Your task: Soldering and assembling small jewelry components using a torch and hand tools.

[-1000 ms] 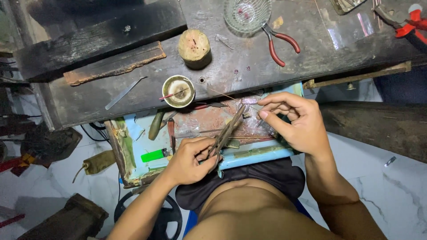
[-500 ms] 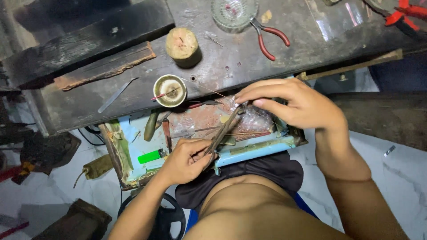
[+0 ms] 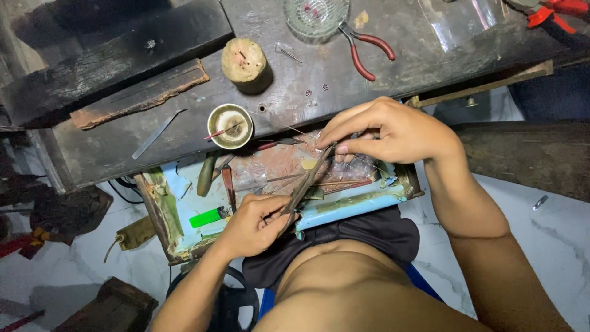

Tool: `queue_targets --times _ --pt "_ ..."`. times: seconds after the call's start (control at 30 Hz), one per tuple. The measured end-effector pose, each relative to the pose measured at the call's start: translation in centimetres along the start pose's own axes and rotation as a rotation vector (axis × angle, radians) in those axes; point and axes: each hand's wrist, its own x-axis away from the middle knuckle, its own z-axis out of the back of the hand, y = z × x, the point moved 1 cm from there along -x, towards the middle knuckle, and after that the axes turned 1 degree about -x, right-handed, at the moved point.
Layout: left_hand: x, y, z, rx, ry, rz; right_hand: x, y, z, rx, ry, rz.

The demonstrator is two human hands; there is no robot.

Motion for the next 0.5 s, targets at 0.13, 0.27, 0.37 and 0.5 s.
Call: queue_targets --times 0.13,0.27,0.37,0.5 --pt "-0.3 0.9 0.2 -0.008 0.006 -0.01 0.4 0.8 -0.1 -0.058 0.058 0.017" --pt "0.6 -0.8 0.4 -0.005 0.032 0.022 1.5 1.8 0.4 -0.077 0.158 0.02" --pt "1.2 -0.7 0.6 -0.011 0.06 0.054 2.2 2.9 1.5 -0.016 0.287 0.044" --pt "1.9 -0.3 0.8 -0.148 0.049 0.098 2.3 1.8 2.0 0.283 0.331 -0.117"
